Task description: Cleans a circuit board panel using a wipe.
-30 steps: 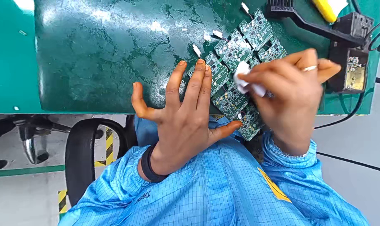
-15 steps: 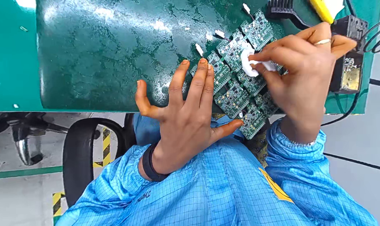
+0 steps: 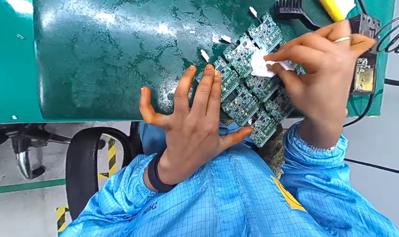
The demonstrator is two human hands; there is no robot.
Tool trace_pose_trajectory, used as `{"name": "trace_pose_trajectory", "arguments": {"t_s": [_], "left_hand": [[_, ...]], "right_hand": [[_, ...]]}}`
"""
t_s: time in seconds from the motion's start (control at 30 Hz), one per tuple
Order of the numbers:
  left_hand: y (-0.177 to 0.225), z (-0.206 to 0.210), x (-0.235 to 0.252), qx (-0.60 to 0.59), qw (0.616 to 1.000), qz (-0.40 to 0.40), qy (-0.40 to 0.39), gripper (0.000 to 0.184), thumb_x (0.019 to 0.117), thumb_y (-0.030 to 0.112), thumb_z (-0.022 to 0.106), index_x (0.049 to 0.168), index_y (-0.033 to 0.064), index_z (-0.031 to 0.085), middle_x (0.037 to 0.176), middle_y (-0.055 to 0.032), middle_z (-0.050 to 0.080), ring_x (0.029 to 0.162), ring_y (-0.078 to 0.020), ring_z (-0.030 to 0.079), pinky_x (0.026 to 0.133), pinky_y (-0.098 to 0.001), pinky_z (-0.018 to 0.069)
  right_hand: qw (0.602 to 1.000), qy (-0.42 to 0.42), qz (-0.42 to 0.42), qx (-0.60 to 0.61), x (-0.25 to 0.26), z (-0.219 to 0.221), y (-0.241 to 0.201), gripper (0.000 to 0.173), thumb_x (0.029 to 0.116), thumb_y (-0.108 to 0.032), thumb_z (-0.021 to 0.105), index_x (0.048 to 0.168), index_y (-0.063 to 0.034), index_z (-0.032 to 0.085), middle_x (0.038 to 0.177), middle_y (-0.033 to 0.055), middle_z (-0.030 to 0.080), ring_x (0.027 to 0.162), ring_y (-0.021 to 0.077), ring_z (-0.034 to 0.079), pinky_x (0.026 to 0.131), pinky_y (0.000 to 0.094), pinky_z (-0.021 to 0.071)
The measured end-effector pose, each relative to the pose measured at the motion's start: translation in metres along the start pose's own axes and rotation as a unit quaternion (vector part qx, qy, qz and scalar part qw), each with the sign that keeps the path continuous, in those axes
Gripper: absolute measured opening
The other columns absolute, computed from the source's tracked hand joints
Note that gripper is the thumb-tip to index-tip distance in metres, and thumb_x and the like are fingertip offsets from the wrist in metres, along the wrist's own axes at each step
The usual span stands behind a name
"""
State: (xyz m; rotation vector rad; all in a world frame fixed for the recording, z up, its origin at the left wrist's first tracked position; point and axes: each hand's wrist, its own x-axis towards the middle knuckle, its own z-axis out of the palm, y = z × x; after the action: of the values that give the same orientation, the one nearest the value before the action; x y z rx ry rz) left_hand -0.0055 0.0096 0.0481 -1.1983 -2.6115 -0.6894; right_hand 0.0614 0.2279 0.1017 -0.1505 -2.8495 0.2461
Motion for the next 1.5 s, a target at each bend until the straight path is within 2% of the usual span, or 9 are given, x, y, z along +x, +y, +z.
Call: {"name": "trace_pose_trajectory", "arguments": {"t_s": [0.13,0.37,0.53,0.67,0.73,0.93,1.13,1.33,1.5], "left_hand": [[0.000,0.001,0.000,0.006,1.000,-0.004,0.008,0.106,0.0802,0.091,0.038,0.141,0.0076,0.060,0.148,-0.0096,0.057,0.143,-0.0373,0.041,0.106,-0.0732,0.0133],[0.000,-0.001,0.003,-0.002,1.000,-0.002,0.007,0.104,0.0809,0.089,0.039,0.137,0.0061,0.063,0.144,-0.0108,0.060,0.139,-0.0357,0.046,0.107,-0.0718,0.0140],[0.000,-0.001,0.003,0.002,1.000,0.005,0.002,0.105,0.0800,0.090,0.040,0.137,0.0052,0.063,0.143,-0.0118,0.060,0.138,-0.0358,0.047,0.108,-0.0709,0.0142],[-0.001,0.001,0.003,0.008,1.000,0.001,0.010,0.106,0.0797,0.091,0.038,0.137,0.0057,0.063,0.143,-0.0119,0.060,0.138,-0.0356,0.047,0.108,-0.0710,0.0141],[0.000,0.001,0.002,0.007,1.000,-0.002,0.007,0.106,0.0797,0.091,0.038,0.138,0.0059,0.062,0.143,-0.0123,0.060,0.138,-0.0360,0.047,0.108,-0.0709,0.0137],[0.001,0.002,0.004,0.012,1.000,-0.001,0.016,0.106,0.0795,0.092,0.036,0.133,0.0050,0.065,0.137,-0.0141,0.063,0.136,-0.0372,0.048,0.107,-0.0705,0.0139],[0.002,0.000,0.004,0.011,1.000,-0.002,0.010,0.105,0.0788,0.091,0.038,0.132,0.0037,0.065,0.137,-0.0151,0.062,0.137,-0.0375,0.046,0.106,-0.0712,0.0144],[0.002,0.000,0.004,0.014,1.000,0.006,0.011,0.105,0.0809,0.090,0.038,0.132,0.0022,0.065,0.138,-0.0155,0.062,0.138,-0.0362,0.046,0.108,-0.0685,0.0138],[0.003,0.002,0.003,0.017,1.000,0.000,0.015,0.106,0.0795,0.091,0.037,0.131,0.0021,0.064,0.136,-0.0162,0.062,0.137,-0.0356,0.047,0.108,-0.0683,0.0138]], "right_hand": [[0.999,0.031,-0.028,0.016,0.001,-0.001,-0.004,0.013,0.0965,-0.012,0.064,0.098,-0.0107,0.077,0.098,0.0093,0.072,0.105,0.0344,0.057,0.090,0.0546,0.0316],[0.998,-0.036,-0.052,-0.002,-0.011,-0.009,-0.012,0.020,0.0973,-0.009,0.059,0.091,-0.0158,0.077,0.090,0.0043,0.070,0.109,0.0332,0.056,0.092,0.0543,0.0275],[0.997,0.033,-0.059,0.041,0.010,0.017,-0.025,0.014,0.0949,-0.008,0.065,0.092,-0.0124,0.078,0.089,0.0059,0.070,0.103,0.0317,0.058,0.089,0.0538,0.0295],[0.987,0.071,-0.039,0.140,0.001,0.009,0.007,0.013,0.0965,-0.014,0.066,0.098,-0.0082,0.078,0.099,0.0083,0.073,0.109,0.0261,0.060,0.097,0.0479,0.0360],[0.991,0.084,-0.014,0.102,-0.006,-0.011,0.029,0.014,0.0989,-0.017,0.066,0.104,-0.0083,0.076,0.103,0.0079,0.072,0.113,0.0247,0.059,0.100,0.0452,0.0371],[0.999,0.036,-0.033,0.018,-0.004,0.003,0.016,0.013,0.0976,-0.014,0.065,0.101,-0.0095,0.077,0.100,0.0098,0.073,0.111,0.0350,0.060,0.095,0.0578,0.0313],[0.992,-0.106,-0.052,0.042,-0.013,-0.030,0.042,0.018,0.0931,-0.015,0.061,0.094,-0.0133,0.079,0.095,0.0056,0.073,0.106,0.0342,0.058,0.091,0.0574,0.0290],[0.998,-0.006,-0.036,0.041,0.006,0.003,0.017,0.013,0.0933,-0.008,0.065,0.096,-0.0096,0.078,0.098,0.0100,0.073,0.102,0.0339,0.061,0.090,0.0561,0.0310],[0.997,0.004,0.069,-0.024,0.000,-0.003,0.034,0.016,0.0981,-0.014,0.064,0.102,-0.0076,0.077,0.101,0.0134,0.074,0.108,0.0412,0.058,0.094,0.0624,0.0289]]}}
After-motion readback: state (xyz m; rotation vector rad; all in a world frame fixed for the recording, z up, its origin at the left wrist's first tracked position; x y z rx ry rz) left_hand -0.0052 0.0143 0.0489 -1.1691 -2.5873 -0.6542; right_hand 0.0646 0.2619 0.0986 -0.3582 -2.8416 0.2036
